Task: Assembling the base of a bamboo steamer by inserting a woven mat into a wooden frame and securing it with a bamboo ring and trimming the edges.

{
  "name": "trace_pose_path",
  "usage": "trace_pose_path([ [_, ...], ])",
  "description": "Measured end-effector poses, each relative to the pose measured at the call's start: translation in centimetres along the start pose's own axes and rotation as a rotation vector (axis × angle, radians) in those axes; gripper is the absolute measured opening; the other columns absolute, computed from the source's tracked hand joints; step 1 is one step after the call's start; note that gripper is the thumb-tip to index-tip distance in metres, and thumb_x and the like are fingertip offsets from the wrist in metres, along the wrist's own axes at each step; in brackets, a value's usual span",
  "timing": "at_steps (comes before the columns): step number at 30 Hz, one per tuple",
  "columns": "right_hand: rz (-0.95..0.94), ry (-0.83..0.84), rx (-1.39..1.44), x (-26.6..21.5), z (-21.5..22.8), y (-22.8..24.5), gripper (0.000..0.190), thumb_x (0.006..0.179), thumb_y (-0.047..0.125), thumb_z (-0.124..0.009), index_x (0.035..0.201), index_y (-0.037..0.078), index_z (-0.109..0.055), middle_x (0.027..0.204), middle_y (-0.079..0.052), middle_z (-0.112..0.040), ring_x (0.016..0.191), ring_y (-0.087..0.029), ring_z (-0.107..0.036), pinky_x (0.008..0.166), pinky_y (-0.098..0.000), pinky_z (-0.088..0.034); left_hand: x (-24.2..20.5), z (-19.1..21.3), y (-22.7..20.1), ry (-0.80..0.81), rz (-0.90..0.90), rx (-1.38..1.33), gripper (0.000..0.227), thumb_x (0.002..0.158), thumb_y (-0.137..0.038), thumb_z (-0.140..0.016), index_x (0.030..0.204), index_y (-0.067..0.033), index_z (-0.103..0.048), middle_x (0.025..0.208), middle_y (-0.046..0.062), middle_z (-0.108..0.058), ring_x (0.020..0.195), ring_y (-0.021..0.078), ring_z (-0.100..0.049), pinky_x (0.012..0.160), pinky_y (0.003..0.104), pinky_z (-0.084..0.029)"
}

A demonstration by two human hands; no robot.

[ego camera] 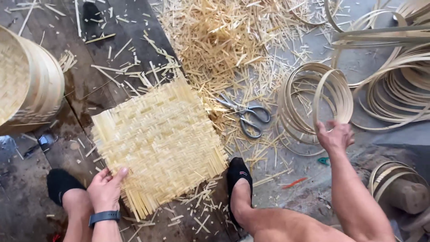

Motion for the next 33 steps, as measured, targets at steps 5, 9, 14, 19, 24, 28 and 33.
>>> trace_pose_path([
  [5,0.179,0.158,0.288,1.1,-4.1,-3.3,0.022,0.093,0.025,-0.079,0.105,0.008,-0.07,0.103,-0.015,-0.072,0.101,-0.029,-0.069,0.092,-0.0395,-0.053,0.7,0.2,0.2,-0.064,-0.062,0.135,0.056,0.083,-0.005,-0.084,0.131,0.0087,-0.059,0.109,0.016,-0.073,0.091,0.0165,-0.069,0.077,0.027,-0.056],
  [9,0.114,0.322,0.313,3.0,-4.1,-3.2,0.029,0.092,0.022,-0.073,0.12,0.013,-0.07,0.097,-0.016,-0.076,0.09,-0.028,-0.073,0.087,-0.0398,-0.056,-1.3,-0.8,-3.6,-0.182,-0.166,0.528,0.081,0.074,-0.016,-0.093,0.14,0.0087,-0.052,0.125,0.024,-0.067,0.106,0.0264,-0.068,0.087,0.036,-0.056],
  [14,0.457,0.052,0.025,4.0,5.6,0.2,0.014,0.099,0.013,-0.067,0.109,0.01,-0.076,0.109,-0.011,-0.074,0.1,-0.026,-0.071,0.093,-0.0399,-0.057,-4.0,-2.3,-8.5,-0.476,-0.561,0.88,0.115,0.069,-0.025,-0.102,0.153,0.0065,-0.031,0.147,0.03,-0.032,0.138,0.0396,-0.037,0.113,0.052,-0.043],
  [19,0.528,0.349,0.444,-0.3,20.9,10.6,0.02,0.096,0.011,-0.065,0.113,0.009,-0.075,0.105,-0.007,-0.073,0.097,-0.023,-0.069,0.088,-0.0406,-0.058,-9.5,-10.3,-16.8,-0.237,-0.647,0.491,0.092,0.087,-0.044,-0.085,0.156,-0.0006,-0.041,0.152,0.022,-0.045,0.141,0.031,-0.048,0.112,0.041,-0.05],
  [24,0.646,1.383,1.496,-2.7,21.1,17.5,0.014,0.108,0.005,-0.063,0.109,-0.008,-0.065,0.115,-0.016,-0.066,0.112,-0.029,-0.067,0.102,-0.0474,-0.054,-11.5,-17.0,-20.6,0.522,0.148,-0.741,0.071,0.092,-0.064,-0.043,0.142,-0.0136,-0.045,0.12,0.004,-0.072,0.112,0.02,-0.069,0.094,0.037,-0.056],
  [28,0.623,1.469,1.325,-3.9,18.6,23.1,0.019,0.108,0.01,-0.058,0.118,-0.006,-0.063,0.116,-0.017,-0.064,0.113,-0.03,-0.067,0.099,-0.0532,-0.056,-10.6,-13.5,-19.3,0.599,-0.167,-1.178,0.043,0.112,-0.042,-0.052,0.132,-0.0058,-0.064,0.074,0.002,-0.059,0.063,0.0125,-0.052,0.055,0.027,-0.044],
  [33,0.49,1.2,1.079,-7.1,19.9,29.6,0.042,0.102,0.017,-0.051,0.143,0.015,-0.058,0.109,-0.014,-0.068,0.104,-0.027,-0.069,0.095,-0.0473,-0.055,-10.6,-10.5,-17.6,0.483,-0.045,-1.19,0.031,0.108,-0.035,-0.056,0.105,-0.0051,-0.065,0.063,-0.003,-0.043,0.055,0.0084,-0.036,0.048,0.025,-0.031],
])
Point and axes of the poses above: each hand's wrist, its own x-axis towards the middle knuckle, its own z-axis out of the back of the hand, y = z × x, the point moved 2 cm from there along x, towards the middle knuckle
